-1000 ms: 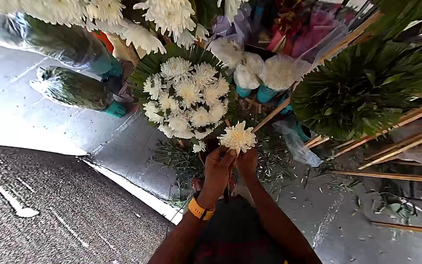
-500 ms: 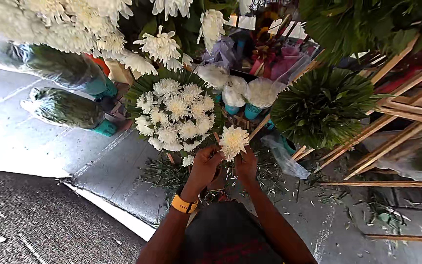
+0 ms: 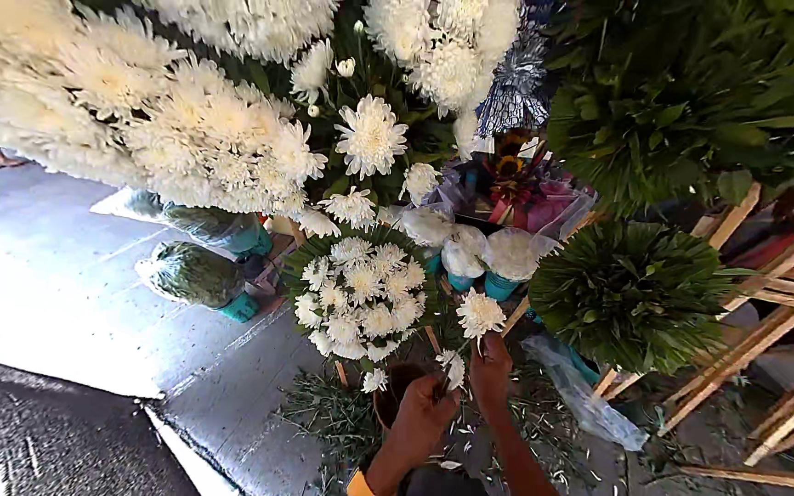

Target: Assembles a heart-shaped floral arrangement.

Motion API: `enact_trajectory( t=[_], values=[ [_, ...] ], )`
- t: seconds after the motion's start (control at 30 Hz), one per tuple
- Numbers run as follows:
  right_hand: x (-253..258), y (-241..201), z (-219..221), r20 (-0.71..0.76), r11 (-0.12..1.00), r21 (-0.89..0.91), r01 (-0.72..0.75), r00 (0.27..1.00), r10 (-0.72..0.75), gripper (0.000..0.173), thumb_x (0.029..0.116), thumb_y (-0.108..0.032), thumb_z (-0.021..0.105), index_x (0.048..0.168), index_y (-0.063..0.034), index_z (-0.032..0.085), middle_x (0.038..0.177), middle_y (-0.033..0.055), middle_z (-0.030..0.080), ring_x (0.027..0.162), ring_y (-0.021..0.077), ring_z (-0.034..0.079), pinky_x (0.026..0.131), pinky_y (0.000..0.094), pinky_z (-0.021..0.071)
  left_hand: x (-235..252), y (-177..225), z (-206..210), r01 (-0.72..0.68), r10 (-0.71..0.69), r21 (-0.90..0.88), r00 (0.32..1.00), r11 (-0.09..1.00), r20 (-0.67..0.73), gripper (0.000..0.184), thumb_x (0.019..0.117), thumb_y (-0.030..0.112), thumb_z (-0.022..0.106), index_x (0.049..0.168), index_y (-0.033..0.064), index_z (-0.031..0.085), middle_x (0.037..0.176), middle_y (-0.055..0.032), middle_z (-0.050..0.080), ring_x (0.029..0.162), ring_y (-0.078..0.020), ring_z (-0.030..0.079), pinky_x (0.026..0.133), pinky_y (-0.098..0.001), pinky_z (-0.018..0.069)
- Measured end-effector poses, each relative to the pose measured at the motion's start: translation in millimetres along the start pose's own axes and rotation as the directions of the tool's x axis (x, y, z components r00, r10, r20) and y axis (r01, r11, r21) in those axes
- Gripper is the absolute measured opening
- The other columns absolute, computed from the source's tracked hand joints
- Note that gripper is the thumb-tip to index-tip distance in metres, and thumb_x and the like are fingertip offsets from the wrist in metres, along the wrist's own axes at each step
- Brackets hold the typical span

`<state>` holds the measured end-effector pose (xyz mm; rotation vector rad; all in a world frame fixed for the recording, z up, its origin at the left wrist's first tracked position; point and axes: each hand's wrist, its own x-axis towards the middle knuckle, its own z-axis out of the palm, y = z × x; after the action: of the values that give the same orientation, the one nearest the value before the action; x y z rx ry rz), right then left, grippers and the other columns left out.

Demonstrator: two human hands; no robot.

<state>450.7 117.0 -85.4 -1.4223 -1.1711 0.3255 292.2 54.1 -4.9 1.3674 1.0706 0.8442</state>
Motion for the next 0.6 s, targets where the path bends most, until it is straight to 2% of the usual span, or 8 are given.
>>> enact_trajectory(
  t=[0.07,0.1,0.17,0.23,0.3,0.37,0.47,0.6],
  values=[
    [22,-17,-8,0.016,0.97,0.217,-0.112,0.994,0.111,0.029,0.1002,-0.011,0.063,0.122,0.008,0.064,0.108,0.0167,0.072,0.093,0.0199,0.073,0.085,0.037,0.0628,-8,-13,-12,0.0,-0.029,0.148,0.981,0.989,0.194,0.033,0.0978,0.024,0.062,0.125,0.0049,0.062,0.091,-0.0043,0.063,0.074,-0.0133,0.059,0.069,-0.0338,0.0531],
    [31,-33,-13,0.049,0.912,0.375,-0.164,0.986,0.156,0.029,0.103,-0.01,0.059,0.126,0.0077,0.059,0.108,0.015,0.072,0.091,0.0196,0.074,0.082,0.0362,0.0649,-10,-21,-15,-0.009,-0.034,0.187,0.973,0.982,0.226,0.032,0.1003,0.022,0.058,0.126,0.0048,0.062,0.096,-0.0058,0.064,0.077,-0.0143,0.06,0.071,-0.0352,0.0541],
    [47,-67,-19,0.111,0.742,0.631,-0.229,0.972,0.206,0.025,0.1073,-0.009,0.05,0.126,0.0071,0.054,0.1,0.0158,0.072,0.084,0.0249,0.075,0.076,0.0408,0.0661,-9,-27,-22,0.005,-0.055,0.253,0.98,0.968,0.19,0.028,0.1048,0.024,0.052,0.123,0.0066,0.065,0.102,-0.0059,0.068,0.082,-0.0142,0.064,0.076,-0.036,0.0561],
    [52,-92,-22,0.202,0.592,0.747,-0.303,0.952,0.232,0.018,0.1091,-0.011,0.044,0.121,0.0004,0.053,0.094,0.0139,0.072,0.08,0.0252,0.074,0.074,0.0416,0.0654,-3,-19,-26,0.027,-0.055,0.29,0.995,0.957,0.089,0.031,0.1065,0.027,0.049,0.126,0.0076,0.063,0.102,-0.0061,0.067,0.078,-0.0141,0.063,0.072,-0.0357,0.056],
    [51,-109,-22,0.311,0.485,0.782,-0.391,0.92,0.24,0.019,0.1102,-0.014,0.042,0.12,-0.0044,0.055,0.094,0.0132,0.071,0.08,0.0246,0.074,0.074,0.0403,0.0648,5,-6,-33,-0.042,0.041,0.265,0.999,0.963,0.008,0.036,0.1067,0.03,0.048,0.131,0.0072,0.061,0.103,-0.0051,0.067,0.076,-0.012,0.062,0.068,-0.0329,0.0551],
    [47,-120,-21,0.393,0.417,0.792,-0.447,0.895,0.214,0.019,0.1102,-0.016,0.043,0.119,-0.0057,0.057,0.096,0.0134,0.071,0.081,0.0239,0.074,0.075,0.0388,0.0644,10,9,-39,-0.166,0.175,0.158,0.984,0.973,-0.045,0.048,0.1044,0.044,0.052,0.132,0.0056,0.06,0.094,-0.0008,0.063,0.063,-0.0074,0.055,0.054,-0.0257,0.0503],
    [43,-130,-20,0.458,0.364,0.787,-0.499,0.867,0.198,0.019,0.1098,-0.015,0.044,0.118,-0.0042,0.058,0.095,0.0127,0.072,0.081,0.0218,0.074,0.075,0.0366,0.0645,10,27,-43,-0.329,0.327,-0.012,0.943,0.944,-0.06,0.065,0.0997,0.061,0.053,0.13,0.0035,0.059,0.086,0.0043,0.058,0.061,-0.0034,0.051,0.051,-0.0205,0.0468],
    [39,-132,-22,0.486,0.376,0.76,-0.53,0.848,0.213,0.019,0.1095,-0.011,0.044,0.121,0.0,0.055,0.095,0.0152,0.071,0.081,0.0233,0.074,0.074,0.0372,0.0647,-1,31,-43,-0.364,0.363,0.011,0.926,0.931,-0.104,0.061,0.1062,0.058,0.037,0.119,0.0044,0.064,0.076,0.0054,0.054,0.056,-0.0038,0.048,0.049,-0.0205,0.0441]
  ],
)
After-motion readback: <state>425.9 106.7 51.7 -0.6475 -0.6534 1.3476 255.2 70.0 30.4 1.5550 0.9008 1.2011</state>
